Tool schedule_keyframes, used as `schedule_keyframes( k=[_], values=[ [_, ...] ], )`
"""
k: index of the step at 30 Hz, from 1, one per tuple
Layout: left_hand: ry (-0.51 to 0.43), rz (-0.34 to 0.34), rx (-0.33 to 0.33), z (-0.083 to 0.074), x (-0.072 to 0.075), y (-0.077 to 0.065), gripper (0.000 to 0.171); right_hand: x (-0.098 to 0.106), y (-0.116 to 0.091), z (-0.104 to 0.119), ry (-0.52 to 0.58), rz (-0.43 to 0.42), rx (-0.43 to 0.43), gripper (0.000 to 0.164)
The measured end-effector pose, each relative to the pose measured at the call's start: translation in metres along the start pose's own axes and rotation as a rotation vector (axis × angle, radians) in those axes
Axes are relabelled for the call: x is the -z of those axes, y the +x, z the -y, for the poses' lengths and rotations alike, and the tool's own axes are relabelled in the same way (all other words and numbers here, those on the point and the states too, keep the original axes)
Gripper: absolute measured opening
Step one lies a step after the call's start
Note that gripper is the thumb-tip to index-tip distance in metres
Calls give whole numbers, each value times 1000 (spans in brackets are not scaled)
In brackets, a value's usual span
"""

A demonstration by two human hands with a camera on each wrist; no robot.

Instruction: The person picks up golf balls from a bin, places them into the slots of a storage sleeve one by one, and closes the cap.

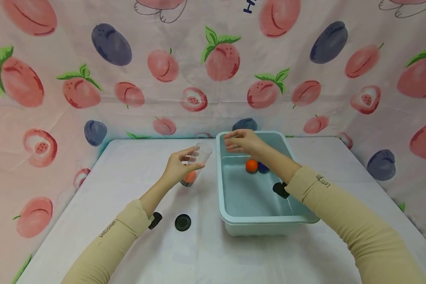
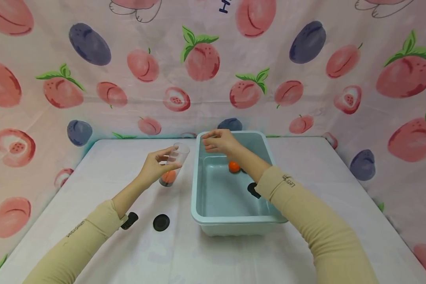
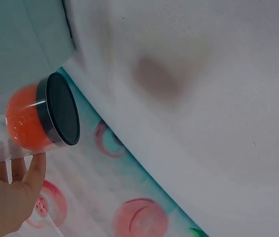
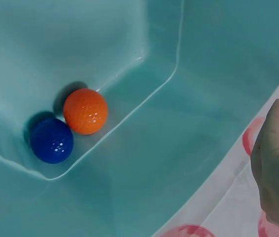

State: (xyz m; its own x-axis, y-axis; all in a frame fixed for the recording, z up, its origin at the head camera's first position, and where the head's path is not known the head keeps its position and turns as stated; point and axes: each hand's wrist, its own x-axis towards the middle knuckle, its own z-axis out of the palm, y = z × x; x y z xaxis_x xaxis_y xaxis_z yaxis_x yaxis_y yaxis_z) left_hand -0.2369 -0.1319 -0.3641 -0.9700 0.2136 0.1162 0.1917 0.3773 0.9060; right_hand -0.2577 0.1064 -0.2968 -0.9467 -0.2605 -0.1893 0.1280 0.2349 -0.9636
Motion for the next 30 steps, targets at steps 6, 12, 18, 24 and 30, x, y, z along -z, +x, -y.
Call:
schedule_keyframes(
  k=[6, 12, 18, 24, 30],
  values=[
    [-1, 3, -1, 1, 0, -1, 65, 5, 1, -1, -99, 10, 3, 33],
    [-20, 14, 8, 4, 1, -2, 63, 15, 6, -13, -430, 3, 63, 29],
    [-27, 17, 3, 4, 1, -4, 62, 24, 13, -23, -784, 3, 153, 24],
    [-41, 22, -11, 3, 2, -6, 62, 28, 19, -29, -986, 10, 152, 24],
    [-43, 31, 20, 5, 3, -6, 62, 30, 24, -33, -1112, 31, 104, 25]
  ],
)
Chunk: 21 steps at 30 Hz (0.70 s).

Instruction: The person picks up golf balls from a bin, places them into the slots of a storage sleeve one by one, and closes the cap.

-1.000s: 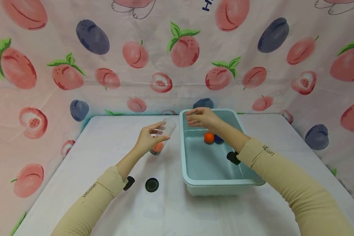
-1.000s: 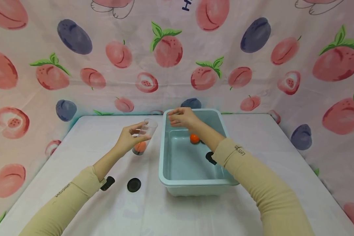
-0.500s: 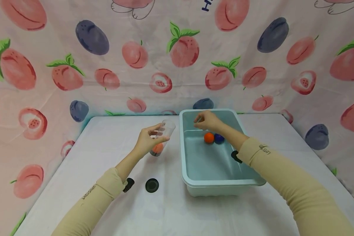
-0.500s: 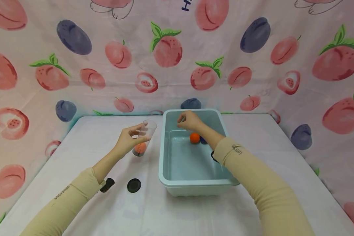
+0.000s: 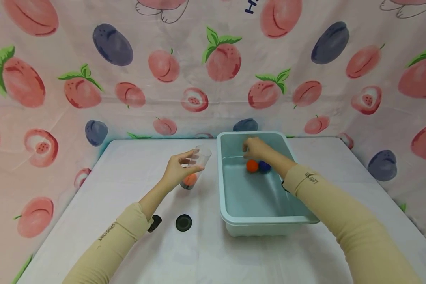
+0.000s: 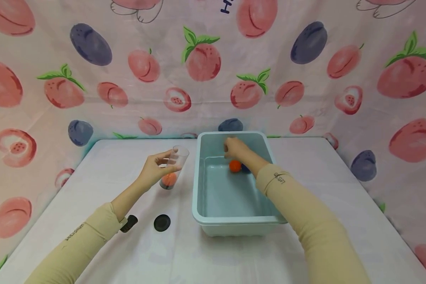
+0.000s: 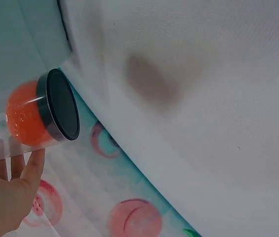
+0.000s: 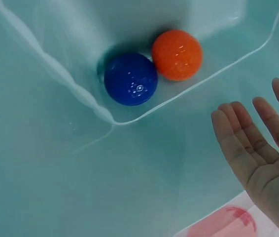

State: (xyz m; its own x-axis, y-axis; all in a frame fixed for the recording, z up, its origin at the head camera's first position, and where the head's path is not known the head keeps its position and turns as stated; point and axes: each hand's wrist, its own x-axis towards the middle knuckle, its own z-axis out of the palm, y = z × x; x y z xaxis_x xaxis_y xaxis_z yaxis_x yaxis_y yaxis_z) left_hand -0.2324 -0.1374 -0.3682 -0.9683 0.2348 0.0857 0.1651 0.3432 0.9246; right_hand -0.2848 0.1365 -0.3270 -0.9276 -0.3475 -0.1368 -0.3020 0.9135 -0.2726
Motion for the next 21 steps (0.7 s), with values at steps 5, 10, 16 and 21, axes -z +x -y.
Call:
schedule_keyframes(
  k=[5, 10, 16, 21],
  values=[
    [6, 3, 7, 2, 1, 1, 61, -2, 3, -5, -71, 49, -17, 29],
    [5, 7, 27, 3, 0, 0, 63, -2, 5, -7, -109, 112, -31, 31],
    [10, 6, 19, 2, 0, -1, 63, -36, 49, -55, -134, 99, 18, 31],
    [11, 6, 13, 1, 0, -2, 62, -54, 73, -79, -158, 105, 0, 31]
  ],
)
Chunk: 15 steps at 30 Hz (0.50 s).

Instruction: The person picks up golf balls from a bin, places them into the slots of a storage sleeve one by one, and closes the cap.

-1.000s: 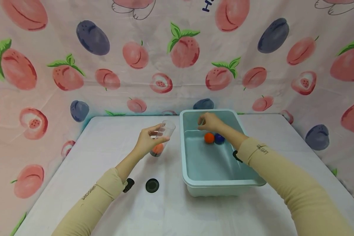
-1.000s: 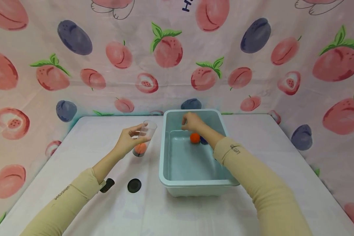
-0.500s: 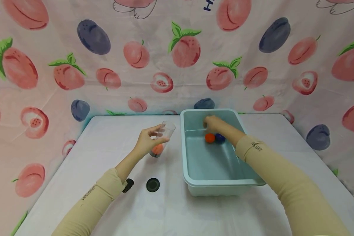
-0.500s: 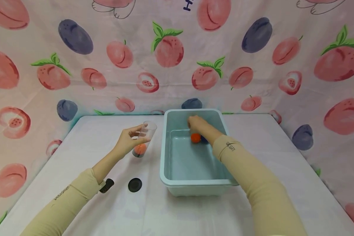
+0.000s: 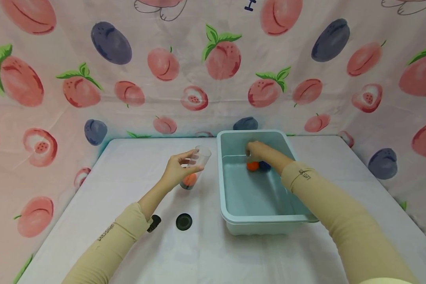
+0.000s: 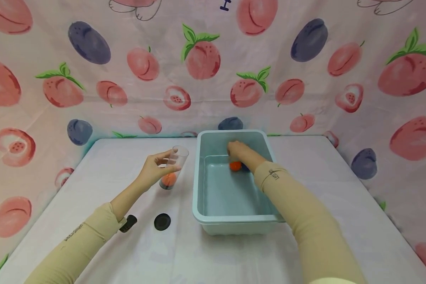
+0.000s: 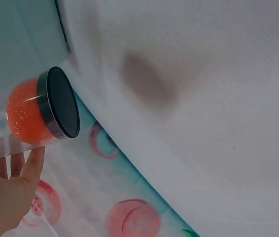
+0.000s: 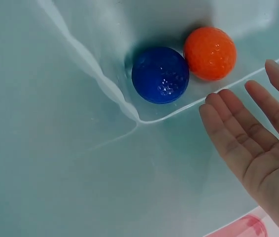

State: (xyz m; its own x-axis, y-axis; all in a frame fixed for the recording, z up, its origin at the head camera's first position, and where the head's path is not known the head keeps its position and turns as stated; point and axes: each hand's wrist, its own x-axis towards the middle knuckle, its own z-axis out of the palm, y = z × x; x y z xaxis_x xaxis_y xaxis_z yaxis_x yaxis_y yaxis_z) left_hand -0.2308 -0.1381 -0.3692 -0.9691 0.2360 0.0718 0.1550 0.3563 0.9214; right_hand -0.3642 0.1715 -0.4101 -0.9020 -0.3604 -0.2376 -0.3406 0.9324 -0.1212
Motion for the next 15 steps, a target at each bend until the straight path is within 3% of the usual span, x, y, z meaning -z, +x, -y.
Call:
schedule_keyframes(
  k=[3, 7, 11, 15],
  values=[
    [-5, 6, 8, 1, 0, 0, 63, 27, -34, 34, 10, 85, -80, 29],
    [-7, 6, 9, 3, -1, 0, 63, 45, -68, 61, 12, 76, -91, 28],
    [-13, 4, 6, 4, -1, 0, 62, 45, -74, 65, 12, 64, -95, 26],
    [-12, 8, -5, 4, 0, 2, 61, 38, -59, 55, 20, 104, -121, 21]
  ],
)
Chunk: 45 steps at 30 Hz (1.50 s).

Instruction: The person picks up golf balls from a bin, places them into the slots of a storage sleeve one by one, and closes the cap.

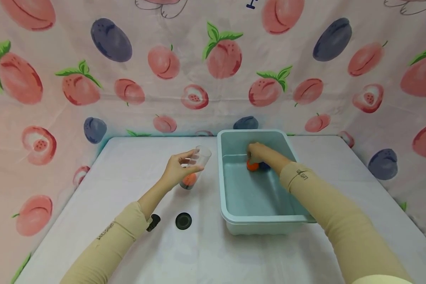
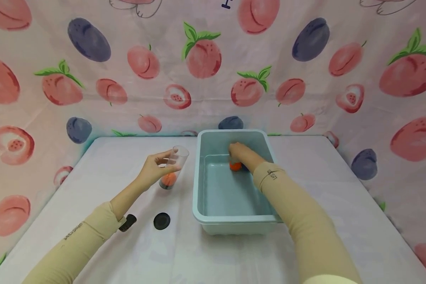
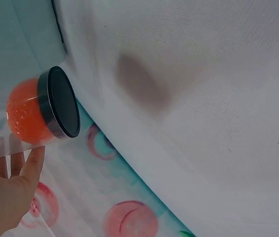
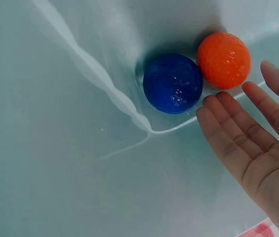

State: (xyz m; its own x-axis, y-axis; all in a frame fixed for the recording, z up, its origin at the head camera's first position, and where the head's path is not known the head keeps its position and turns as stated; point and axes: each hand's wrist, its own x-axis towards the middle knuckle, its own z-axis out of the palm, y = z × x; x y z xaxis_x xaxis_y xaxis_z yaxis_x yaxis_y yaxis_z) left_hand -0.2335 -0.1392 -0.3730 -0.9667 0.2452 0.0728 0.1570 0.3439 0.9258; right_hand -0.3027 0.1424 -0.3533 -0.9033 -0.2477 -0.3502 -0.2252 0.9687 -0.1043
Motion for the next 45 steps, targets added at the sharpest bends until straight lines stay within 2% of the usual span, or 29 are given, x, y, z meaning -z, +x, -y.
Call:
schedule_keyframes(
  k=[3, 4, 7, 10, 11, 13, 17, 21, 30, 39, 44, 45],
  values=[
    [8, 9, -5, -2, 1, 2, 61, -10, 26, -16, 1, 33, -2, 24],
    [9, 11, -2, -3, 1, 3, 61, -19, 40, -27, 7, 8, 34, 22],
    [18, 18, 1, -4, 3, 3, 62, -27, 59, -38, -17, 10, 74, 21],
    [15, 20, 5, -3, 3, 3, 62, -23, 51, -28, -32, 19, 105, 17],
    [14, 22, -1, -3, 3, 3, 63, -16, 39, -17, -45, 53, 81, 18],
    [11, 24, -7, -1, 3, 3, 63, -11, 23, -5, -53, 60, 94, 20],
    [0, 24, -21, 1, 3, 2, 62, -9, 1, 9, -66, 98, 91, 29],
    [-13, 24, -20, 1, 1, 2, 60, -12, -6, 14, -75, 160, 81, 31],
    [-12, 24, 2, -1, -1, 1, 60, -13, -8, 17, -88, 182, 110, 23],
    [1, 25, -6, -3, 1, 0, 61, -7, -9, 19, -103, 177, 130, 28],
    [-5, 29, -3, -3, 1, 1, 61, -9, 6, 10, -82, 186, 148, 31],
    [-7, 30, 1, -3, 1, 1, 61, -13, 16, 0, -63, 172, 189, 31]
  ],
)
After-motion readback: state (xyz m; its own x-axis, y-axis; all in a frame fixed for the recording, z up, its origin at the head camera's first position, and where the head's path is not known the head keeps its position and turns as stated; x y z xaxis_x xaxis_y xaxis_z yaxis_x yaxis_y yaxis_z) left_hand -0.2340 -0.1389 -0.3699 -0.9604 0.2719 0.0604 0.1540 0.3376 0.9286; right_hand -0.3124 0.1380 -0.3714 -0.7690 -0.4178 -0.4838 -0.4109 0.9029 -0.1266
